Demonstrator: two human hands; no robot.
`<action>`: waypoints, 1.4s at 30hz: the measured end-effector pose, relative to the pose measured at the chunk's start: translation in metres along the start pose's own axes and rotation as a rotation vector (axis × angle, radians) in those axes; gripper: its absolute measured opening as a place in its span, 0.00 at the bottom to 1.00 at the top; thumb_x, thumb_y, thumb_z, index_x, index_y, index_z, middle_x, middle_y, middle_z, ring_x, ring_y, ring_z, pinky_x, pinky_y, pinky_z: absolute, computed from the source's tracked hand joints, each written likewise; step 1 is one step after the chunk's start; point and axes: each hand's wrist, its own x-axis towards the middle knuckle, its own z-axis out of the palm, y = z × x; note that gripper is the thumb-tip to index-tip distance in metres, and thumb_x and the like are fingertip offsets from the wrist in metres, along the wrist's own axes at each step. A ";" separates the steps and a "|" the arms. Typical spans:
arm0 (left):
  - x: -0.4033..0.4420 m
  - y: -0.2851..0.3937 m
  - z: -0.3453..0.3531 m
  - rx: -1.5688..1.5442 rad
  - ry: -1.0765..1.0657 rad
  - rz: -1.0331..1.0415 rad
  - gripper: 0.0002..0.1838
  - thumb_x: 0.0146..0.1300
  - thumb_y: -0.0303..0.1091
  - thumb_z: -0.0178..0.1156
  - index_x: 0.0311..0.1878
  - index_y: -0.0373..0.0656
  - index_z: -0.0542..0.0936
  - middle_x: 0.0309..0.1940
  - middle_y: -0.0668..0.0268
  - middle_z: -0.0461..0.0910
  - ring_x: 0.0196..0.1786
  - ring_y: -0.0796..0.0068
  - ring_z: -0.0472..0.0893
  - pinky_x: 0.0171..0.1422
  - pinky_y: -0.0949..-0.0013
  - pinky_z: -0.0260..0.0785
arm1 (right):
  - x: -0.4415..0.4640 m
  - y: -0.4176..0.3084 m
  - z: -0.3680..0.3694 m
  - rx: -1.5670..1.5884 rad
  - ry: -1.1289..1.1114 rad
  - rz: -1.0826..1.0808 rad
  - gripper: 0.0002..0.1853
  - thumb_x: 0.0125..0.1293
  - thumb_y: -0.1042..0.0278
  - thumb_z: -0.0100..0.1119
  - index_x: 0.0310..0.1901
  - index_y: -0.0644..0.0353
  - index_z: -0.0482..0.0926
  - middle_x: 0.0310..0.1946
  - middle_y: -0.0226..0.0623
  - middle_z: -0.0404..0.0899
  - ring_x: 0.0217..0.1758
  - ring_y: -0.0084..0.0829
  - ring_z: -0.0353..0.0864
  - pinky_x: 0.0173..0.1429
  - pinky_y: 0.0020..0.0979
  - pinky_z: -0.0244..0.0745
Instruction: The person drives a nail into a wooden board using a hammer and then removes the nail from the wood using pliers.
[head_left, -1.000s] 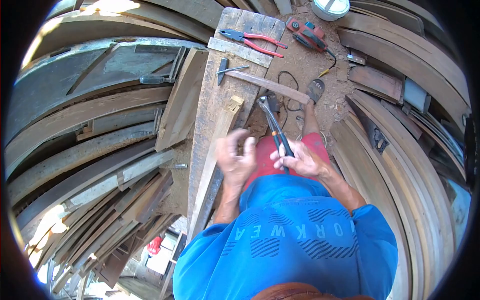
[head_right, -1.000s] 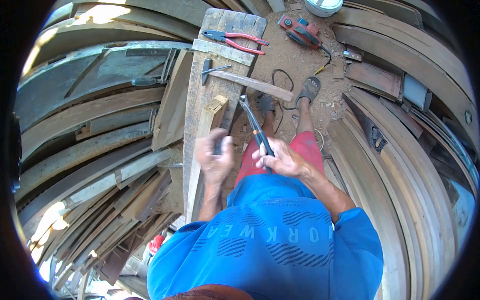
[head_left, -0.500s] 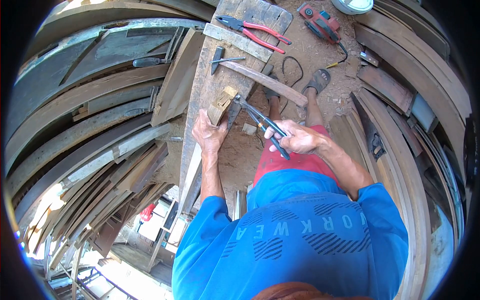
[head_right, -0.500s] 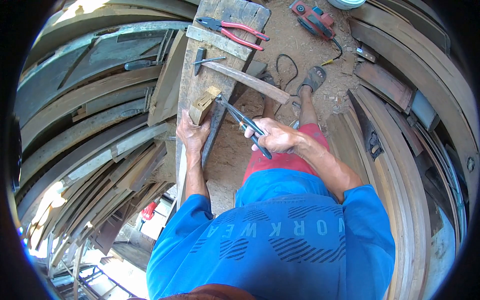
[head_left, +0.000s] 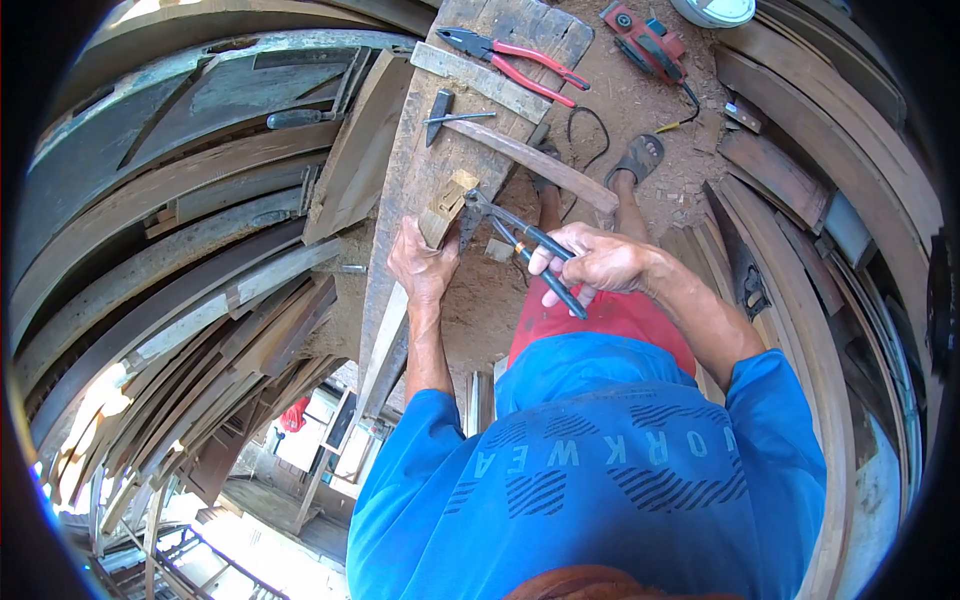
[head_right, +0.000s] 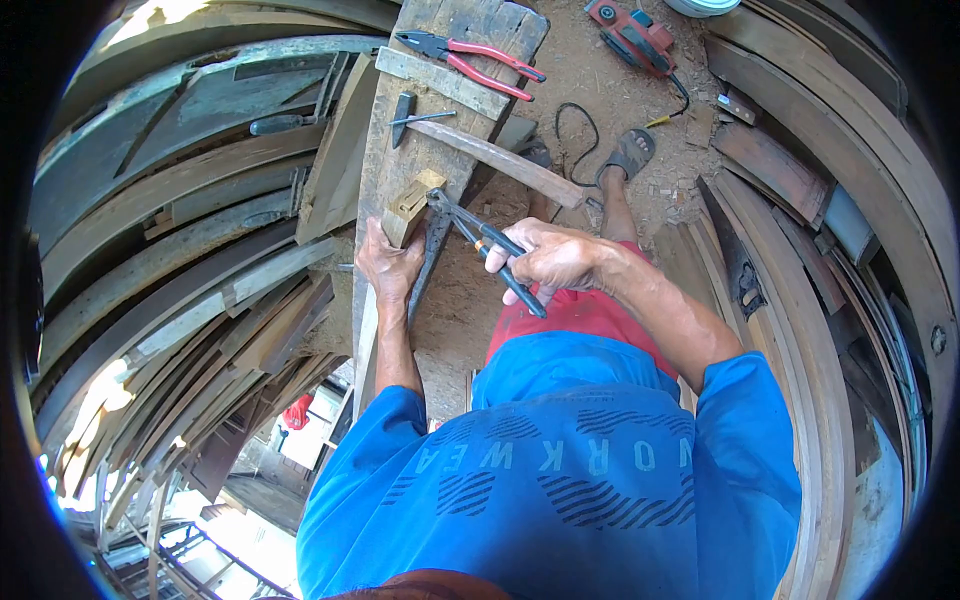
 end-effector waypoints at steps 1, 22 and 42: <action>0.000 0.000 0.000 -0.001 -0.001 0.001 0.23 0.50 0.39 0.83 0.42 0.44 0.79 0.32 0.54 0.86 0.37 0.46 0.88 0.43 0.50 0.80 | -0.001 -0.001 0.000 -0.005 0.001 0.002 0.20 0.69 0.85 0.48 0.61 0.68 0.72 0.46 0.33 0.69 0.56 0.44 0.91 0.42 0.38 0.94; 0.002 0.000 0.000 -0.002 0.001 0.054 0.23 0.50 0.37 0.82 0.42 0.44 0.78 0.32 0.57 0.83 0.36 0.49 0.86 0.43 0.52 0.79 | 0.011 -0.004 0.015 -0.180 0.126 0.026 0.08 0.69 0.82 0.48 0.47 0.64 0.71 0.51 0.51 0.82 0.40 0.29 0.87 0.36 0.34 0.89; 0.004 -0.007 -0.004 0.039 -0.079 0.018 0.26 0.52 0.43 0.84 0.45 0.41 0.81 0.34 0.50 0.88 0.39 0.44 0.90 0.44 0.51 0.81 | 0.043 0.059 0.031 -0.357 0.305 -0.250 0.16 0.81 0.57 0.51 0.48 0.66 0.72 0.33 0.46 0.76 0.36 0.43 0.81 0.46 0.49 0.75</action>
